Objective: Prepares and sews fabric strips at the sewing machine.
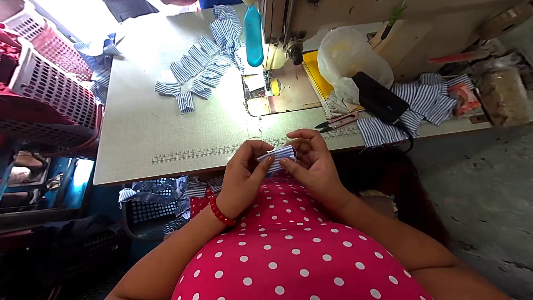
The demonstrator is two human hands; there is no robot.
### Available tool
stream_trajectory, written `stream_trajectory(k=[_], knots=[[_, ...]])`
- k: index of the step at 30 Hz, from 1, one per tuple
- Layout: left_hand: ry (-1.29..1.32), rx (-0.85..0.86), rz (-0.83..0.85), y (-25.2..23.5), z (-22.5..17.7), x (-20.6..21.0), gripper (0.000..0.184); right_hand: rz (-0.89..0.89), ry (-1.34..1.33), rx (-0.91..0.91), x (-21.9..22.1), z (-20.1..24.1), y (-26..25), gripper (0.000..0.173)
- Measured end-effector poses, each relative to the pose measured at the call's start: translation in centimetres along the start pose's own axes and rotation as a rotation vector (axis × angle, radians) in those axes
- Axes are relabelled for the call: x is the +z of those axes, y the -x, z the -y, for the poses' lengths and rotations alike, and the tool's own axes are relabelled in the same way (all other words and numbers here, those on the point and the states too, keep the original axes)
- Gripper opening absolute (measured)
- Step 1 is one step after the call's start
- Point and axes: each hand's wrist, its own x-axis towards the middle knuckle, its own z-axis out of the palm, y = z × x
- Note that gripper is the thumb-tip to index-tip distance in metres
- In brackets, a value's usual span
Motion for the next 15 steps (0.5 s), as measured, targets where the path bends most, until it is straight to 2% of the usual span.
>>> stream_trajectory(k=[3, 6, 11, 15], knots=[[-0.071, 0.072, -0.013, -0.14, 0.19, -0.15, 0.023, -0.011, 0.036, 0.003, -0.08, 0.20, -0.17, 0.033], [-0.025, 0.060, -0.062, -0.13, 0.32, -0.17, 0.023, -0.046, 0.075, -0.020, -0.11, 0.26, -0.10, 0.023], [0.095, -0.027, -0.075, -0.15, 0.37, -0.05, 0.026, -0.101, 0.116, -0.092, -0.01, 0.16, 0.02, 0.023], [0.240, -0.179, -0.020, -0.28, -0.03, 0.09, 0.033, -0.104, 0.130, -0.101, -0.02, 0.33, -0.16, 0.026]])
